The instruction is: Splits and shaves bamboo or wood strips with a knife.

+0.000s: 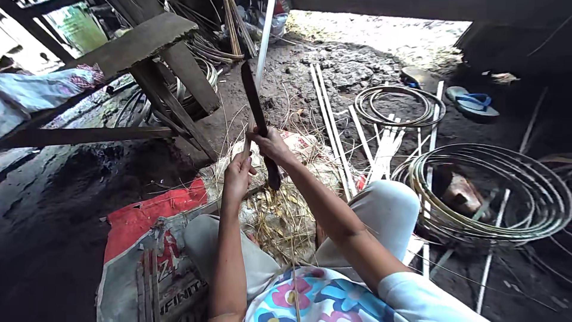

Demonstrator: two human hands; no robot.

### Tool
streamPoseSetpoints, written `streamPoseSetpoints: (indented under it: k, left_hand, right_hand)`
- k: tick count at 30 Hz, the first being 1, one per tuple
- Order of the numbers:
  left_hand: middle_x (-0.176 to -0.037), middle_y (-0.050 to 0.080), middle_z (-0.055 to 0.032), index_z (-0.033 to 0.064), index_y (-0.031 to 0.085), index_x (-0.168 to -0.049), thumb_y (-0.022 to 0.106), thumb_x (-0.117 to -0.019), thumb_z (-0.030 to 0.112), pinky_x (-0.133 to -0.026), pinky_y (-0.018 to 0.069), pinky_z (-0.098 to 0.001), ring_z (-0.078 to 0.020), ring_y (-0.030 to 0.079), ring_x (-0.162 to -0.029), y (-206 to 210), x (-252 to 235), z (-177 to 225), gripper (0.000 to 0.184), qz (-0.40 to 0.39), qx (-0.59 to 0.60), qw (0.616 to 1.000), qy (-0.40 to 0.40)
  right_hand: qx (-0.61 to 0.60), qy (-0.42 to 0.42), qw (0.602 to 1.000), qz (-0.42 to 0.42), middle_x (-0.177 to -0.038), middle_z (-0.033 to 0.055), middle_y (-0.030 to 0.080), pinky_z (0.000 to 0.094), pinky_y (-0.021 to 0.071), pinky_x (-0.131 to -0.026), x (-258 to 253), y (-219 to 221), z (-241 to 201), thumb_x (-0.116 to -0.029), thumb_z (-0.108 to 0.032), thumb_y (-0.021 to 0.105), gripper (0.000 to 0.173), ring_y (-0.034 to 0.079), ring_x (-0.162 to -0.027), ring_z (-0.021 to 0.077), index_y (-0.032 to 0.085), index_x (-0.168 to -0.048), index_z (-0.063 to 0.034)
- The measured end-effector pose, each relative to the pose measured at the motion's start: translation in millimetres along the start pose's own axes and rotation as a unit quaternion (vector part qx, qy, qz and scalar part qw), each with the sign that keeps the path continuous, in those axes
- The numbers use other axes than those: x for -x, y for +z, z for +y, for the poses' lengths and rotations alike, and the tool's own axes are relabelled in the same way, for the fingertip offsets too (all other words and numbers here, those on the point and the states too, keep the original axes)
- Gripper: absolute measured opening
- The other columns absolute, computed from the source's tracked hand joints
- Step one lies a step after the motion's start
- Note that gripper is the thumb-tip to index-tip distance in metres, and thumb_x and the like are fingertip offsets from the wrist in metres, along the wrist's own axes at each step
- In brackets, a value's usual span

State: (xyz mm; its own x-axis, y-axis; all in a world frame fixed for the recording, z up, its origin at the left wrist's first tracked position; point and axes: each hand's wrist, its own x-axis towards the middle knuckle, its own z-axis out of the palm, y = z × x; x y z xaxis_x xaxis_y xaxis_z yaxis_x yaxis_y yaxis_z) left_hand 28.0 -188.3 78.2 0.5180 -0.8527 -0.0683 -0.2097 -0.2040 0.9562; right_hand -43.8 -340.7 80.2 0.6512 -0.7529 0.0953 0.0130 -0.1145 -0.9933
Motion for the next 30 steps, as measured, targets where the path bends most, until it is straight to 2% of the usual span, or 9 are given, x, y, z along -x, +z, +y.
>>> streamPoseSetpoints:
  k: [3,6,8,13,16,21,25,27,30]
  left_hand:
    - [-0.070,0.052,0.0002,0.0076,0.059,-0.132,0.037,-0.1126,0.030,-0.043,0.0336,-0.0197,-0.0052,0.038,-0.046,-2.9,3.3,-3.8,0.036,0.003,0.011,1.000,-0.005]
    - [-0.068,0.045,0.0020,0.0094,0.059,-0.129,0.036,-0.1129,0.034,-0.045,0.0308,-0.0208,-0.0060,0.034,-0.048,-4.0,-0.8,-2.0,0.038,0.018,-0.002,1.000,-0.001]
    - [-0.066,0.045,0.0005,0.0115,0.061,-0.126,0.036,-0.1125,0.037,-0.044,0.0299,-0.0235,-0.0086,0.033,-0.047,-4.3,-8.0,1.8,0.038,0.035,-0.020,0.999,-0.004]
    - [-0.067,0.046,-0.0012,0.0084,0.057,-0.105,0.038,-0.1123,0.029,-0.045,0.0323,-0.0260,-0.0100,0.035,-0.047,-4.4,-12.5,10.3,0.029,0.039,-0.039,0.998,-0.005]
    - [-0.069,0.045,-0.0036,0.0079,0.057,-0.107,0.036,-0.1130,0.031,-0.047,0.0333,-0.0303,-0.0138,0.036,-0.050,-1.7,-5.1,13.6,0.031,0.032,-0.069,0.997,0.026]
    - [-0.074,0.050,-0.0108,0.0098,0.059,-0.123,0.036,-0.1127,0.035,-0.052,0.0415,-0.0418,-0.0240,0.046,-0.057,0.4,2.5,20.0,0.036,0.059,-0.123,0.989,0.065]
    - [-0.075,0.055,-0.0078,0.0069,0.063,-0.125,0.042,-0.1113,0.032,-0.058,0.0466,-0.0387,-0.0190,0.051,-0.060,1.2,28.7,-2.9,0.036,0.035,-0.125,0.990,0.052]
    - [-0.068,0.053,0.0004,0.0044,0.068,-0.117,0.047,-0.1090,0.028,-0.055,0.0449,-0.0288,-0.0093,0.048,-0.055,-1.4,56.7,-31.5,0.033,0.041,-0.092,0.994,0.052]
    - [-0.064,0.050,0.0073,0.0053,0.071,-0.107,0.050,-0.1071,0.026,-0.051,0.0410,-0.0208,-0.0014,0.045,-0.051,-14.8,99.1,-65.5,0.030,0.073,-0.078,0.992,0.065]
  right_hand:
    - [0.069,-0.017,0.997,0.011,-0.064,-0.0012,0.048,0.0275,0.0432,-0.050,-16.1,-9.1,-7.6,-0.1070,-0.023,0.053,0.025,0.044,-0.049,0.0077,0.064,-0.099,-0.0020]
    - [0.241,-0.094,0.966,-0.008,-0.085,0.0161,0.066,0.0496,0.0526,-0.069,7.1,-6.9,-13.8,-0.1079,-0.015,0.046,0.026,0.064,-0.072,0.0292,0.065,-0.117,0.0004]
    - [0.335,-0.122,0.934,0.023,-0.081,0.0168,0.066,0.0559,0.0544,-0.056,34.8,10.5,1.3,-0.1079,-0.017,0.049,0.020,0.067,-0.067,0.0364,0.060,-0.122,-0.0082]
    - [0.447,-0.170,0.876,0.067,-0.091,0.0153,0.066,0.0525,0.0523,-0.050,46.1,30.3,27.2,-0.0979,-0.007,0.060,0.023,0.066,-0.065,0.0347,0.059,-0.121,-0.0084]
    - [0.455,-0.164,0.871,0.087,-0.092,0.0167,0.065,0.0521,0.0514,-0.048,46.2,25.3,30.2,-0.0973,-0.006,0.061,0.027,0.065,-0.063,0.0358,0.058,-0.124,-0.0099]
    - [0.457,-0.163,0.866,0.123,-0.088,0.0178,0.063,0.0497,0.0518,-0.050,39.1,21.6,26.5,-0.0983,-0.008,0.061,0.019,0.065,-0.063,0.0357,0.059,-0.117,-0.0090]
    - [0.429,-0.048,0.891,0.138,-0.111,0.0269,0.071,0.0700,0.0518,-0.080,-6.4,-5.0,-28.9,-0.1033,-0.012,0.050,0.033,0.069,-0.099,0.0501,0.061,-0.133,-0.0036]
    - [0.445,0.003,0.882,0.154,-0.115,0.0274,0.070,0.0693,0.0498,-0.088,-29.6,-22.5,-42.9,-0.1058,-0.014,0.043,0.036,0.068,-0.108,0.0499,0.057,-0.138,-0.0048]
    - [0.472,0.026,0.865,0.166,-0.119,0.0258,0.070,0.0664,0.0497,-0.090,-49.0,-33.8,-50.5,-0.1070,-0.014,0.038,0.039,0.067,-0.112,0.0471,0.056,-0.141,-0.0084]
